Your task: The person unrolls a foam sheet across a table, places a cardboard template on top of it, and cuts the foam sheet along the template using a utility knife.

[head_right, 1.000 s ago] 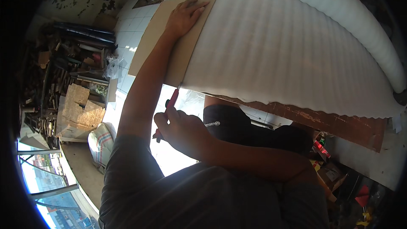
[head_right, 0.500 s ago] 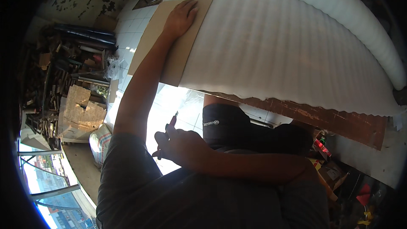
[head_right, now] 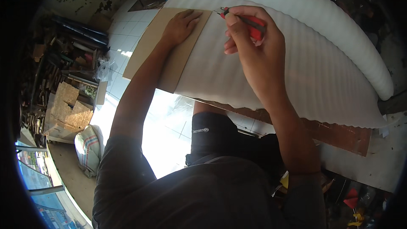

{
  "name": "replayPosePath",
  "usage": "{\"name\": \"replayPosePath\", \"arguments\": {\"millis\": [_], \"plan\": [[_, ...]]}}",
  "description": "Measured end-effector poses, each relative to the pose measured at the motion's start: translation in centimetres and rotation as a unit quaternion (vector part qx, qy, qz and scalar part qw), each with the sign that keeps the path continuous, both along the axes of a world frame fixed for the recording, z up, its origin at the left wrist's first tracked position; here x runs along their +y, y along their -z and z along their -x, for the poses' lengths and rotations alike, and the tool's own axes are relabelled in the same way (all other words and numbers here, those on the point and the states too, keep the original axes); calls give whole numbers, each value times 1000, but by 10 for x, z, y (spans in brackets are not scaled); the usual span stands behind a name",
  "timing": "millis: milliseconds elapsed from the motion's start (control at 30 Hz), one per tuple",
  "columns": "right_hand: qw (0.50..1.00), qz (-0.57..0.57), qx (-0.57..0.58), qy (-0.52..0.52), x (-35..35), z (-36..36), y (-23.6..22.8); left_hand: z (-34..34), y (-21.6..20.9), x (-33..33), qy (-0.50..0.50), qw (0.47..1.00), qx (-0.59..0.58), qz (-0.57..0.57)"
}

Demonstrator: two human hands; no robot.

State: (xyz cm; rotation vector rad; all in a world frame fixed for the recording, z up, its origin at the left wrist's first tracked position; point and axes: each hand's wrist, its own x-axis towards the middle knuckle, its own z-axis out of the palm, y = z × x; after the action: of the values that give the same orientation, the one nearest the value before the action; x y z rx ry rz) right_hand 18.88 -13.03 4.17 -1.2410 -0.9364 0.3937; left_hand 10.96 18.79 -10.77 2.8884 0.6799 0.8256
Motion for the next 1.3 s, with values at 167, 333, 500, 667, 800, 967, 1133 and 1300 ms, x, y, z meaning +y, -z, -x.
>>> {"name": "replayPosePath", "arguments": {"millis": [167, 333, 500, 667, 800, 967, 1133, 1300], "plan": [[998, 5, 48, -45, 35, -56, -29, 2, -5, -4, -26, 999, 38, 9], [997, 44, 39, -47, 92, -72, 4, 3, -2, 0, -48, 998, 37, 29], [995, 76, -53, 35, 125, -69, 66, 2, -9, -8, -39, 998, 40, 32], [991, 43, -112, 55, 140, -56, 103, 7, -8, -9, -37, 998, 45, 36], [988, 31, -126, 79, 148, -58, 124, 3, -7, -7, -31, 999, 35, 24], [984, 27, -155, 82, 150, -59, 133, 4, -8, -8, -31, 999, 32, 25], [983, 26, -159, 84, 151, -59, 133, 4, -8, -10, -36, 998, 32, 36], [984, 32, -151, 85, 151, -58, 133, 4, -4, -7, -33, 999, 25, 31]]}}
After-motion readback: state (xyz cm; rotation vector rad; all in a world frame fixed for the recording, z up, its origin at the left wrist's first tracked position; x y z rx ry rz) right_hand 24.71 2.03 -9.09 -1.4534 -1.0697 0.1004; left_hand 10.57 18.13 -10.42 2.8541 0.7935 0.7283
